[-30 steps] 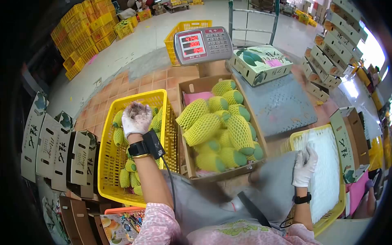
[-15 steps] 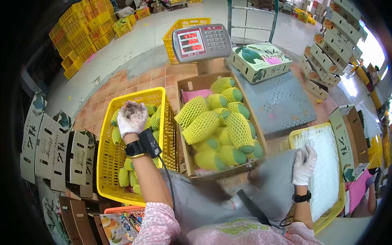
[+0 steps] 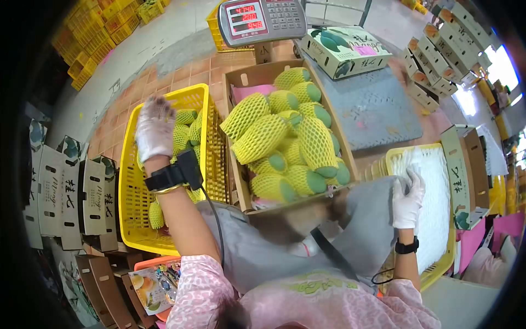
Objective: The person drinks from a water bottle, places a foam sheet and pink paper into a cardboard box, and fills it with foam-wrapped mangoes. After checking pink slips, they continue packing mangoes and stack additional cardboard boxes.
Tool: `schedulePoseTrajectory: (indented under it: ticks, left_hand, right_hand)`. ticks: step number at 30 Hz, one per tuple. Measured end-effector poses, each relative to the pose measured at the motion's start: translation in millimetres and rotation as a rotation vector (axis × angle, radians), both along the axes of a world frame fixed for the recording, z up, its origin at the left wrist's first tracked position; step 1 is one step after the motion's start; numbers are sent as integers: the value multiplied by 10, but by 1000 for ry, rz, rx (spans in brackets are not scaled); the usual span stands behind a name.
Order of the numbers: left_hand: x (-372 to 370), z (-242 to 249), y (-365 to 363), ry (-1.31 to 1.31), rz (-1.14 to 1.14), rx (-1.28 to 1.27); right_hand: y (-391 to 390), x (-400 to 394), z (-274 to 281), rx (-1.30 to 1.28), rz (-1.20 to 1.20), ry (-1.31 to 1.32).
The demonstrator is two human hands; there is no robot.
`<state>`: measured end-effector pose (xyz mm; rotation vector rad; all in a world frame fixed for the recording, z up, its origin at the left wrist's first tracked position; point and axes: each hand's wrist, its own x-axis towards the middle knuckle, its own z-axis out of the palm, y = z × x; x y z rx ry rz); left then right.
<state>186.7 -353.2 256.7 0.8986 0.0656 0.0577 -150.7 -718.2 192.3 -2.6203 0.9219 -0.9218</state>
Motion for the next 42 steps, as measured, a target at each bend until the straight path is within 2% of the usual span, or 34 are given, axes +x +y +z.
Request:
schedulePoseTrajectory:
  ticks: [2, 4, 6, 8, 10, 11, 14, 17, 18, 19, 20, 21, 22, 23, 26, 27, 28, 29, 30, 31, 32, 33, 34, 36, 37, 39, 40, 41, 42]
  left_hand:
    - [-19, -111, -208, -161, -72, 528]
    - [95, -399, -361, -363, -207, 883]
    - [94, -535, -481, -322, -247, 1174]
    - [70, -477, -503, -273, -252, 1251]
    - [132, -463, -482, -265, -234, 1073]
    - [88, -380, -453, -224, -252, 934]
    - [130, -422, -280, -227, -169, 953]
    - [16, -380, -301, -265, -60, 843]
    - [-141, -139, -394, -214, -37, 923]
    - [-169, -132, -471, -187, -83, 752]
    - [-142, -231, -557, -296, 35, 855]
    - [-286, -40, -645, -269, -31, 659]
    - [-170, -207, -839, -389, 16, 524]
    - [-293, -138, -949, -411, 214, 575]
    - [-571, 72, -1201, -467, 358, 329]
    - [-686, 125, -1189, -466, 142, 395]
    - [-815, 72, -1398, -463, 215, 287]
    - [-753, 92, -1510, -347, -233, -156]
    - [-720, 132, -1487, -303, -457, -388]
    - [-686, 173, -1463, -205, -668, -598]
    - [-690, 207, -1298, -303, -478, -472]
    - [-609, 264, -1176, -402, -263, -379]
    - [-527, 322, -1055, -468, -35, -270]
    - [-98, 301, -603, -467, 338, 504]
    - [89, 237, -196, -362, 438, 1198]
    - [137, 235, 641, -555, 62, 416]
    - [207, 8, 941, -480, 217, 733]
    - [321, -346, 1342, -39, 237, 1243]
    - [377, -746, 1657, 20, 225, 1512]
  right_hand:
    - [106, 122, 231, 91, 20, 92]
    - [295, 353, 547, 205, 199, 91]
    - [518, 690, 778, 209, 454, 112]
    - [857, 1111, 984, -7, 719, 138]
    - [1091, 1543, 1015, -154, 949, 209]
    - [1176, 1735, 917, -265, 985, 229]
    - [1301, 2213, 541, -462, 1076, 426]
    - [1286, 2422, 315, -324, 1174, 419]
    - [1278, 2430, 401, -273, 1196, 473]
    - [1278, 2387, 455, -209, 1134, 467]
    - [1284, 2309, 504, -145, 1088, 469]
    - [1266, 2255, 579, -188, 1098, 388]
    - [1228, 2208, 663, -220, 1102, 302]
    - [1203, 2118, 716, -26, 1051, 236]
    - [1181, 1964, 883, 607, 707, 36]
    - [1092, 1954, 881, 336, 682, -3]
    - [965, 1952, 878, 64, 651, -47]
    - [924, 1899, 941, 150, 705, 50]
    - [942, 1852, 1028, 236, 750, 149]
    - [1044, 1796, 1100, 404, 844, 117]
    - [1153, 1757, 1181, 573, 935, 84]
    - [1170, 1732, 1236, 482, 1002, 71]
    - [1069, 1667, 1222, 379, 932, 80]
    - [697, 1464, 1036, 406, 727, 95]
    - [443, 1327, 908, 384, 613, 156]
    - [38, 975, 630, 300, 464, 274]
    - [-116, 768, 487, 242, 430, 329]
    - [-300, 478, 311, 90, 408, 421]
    - [-418, 306, 177, -59, 383, 507]
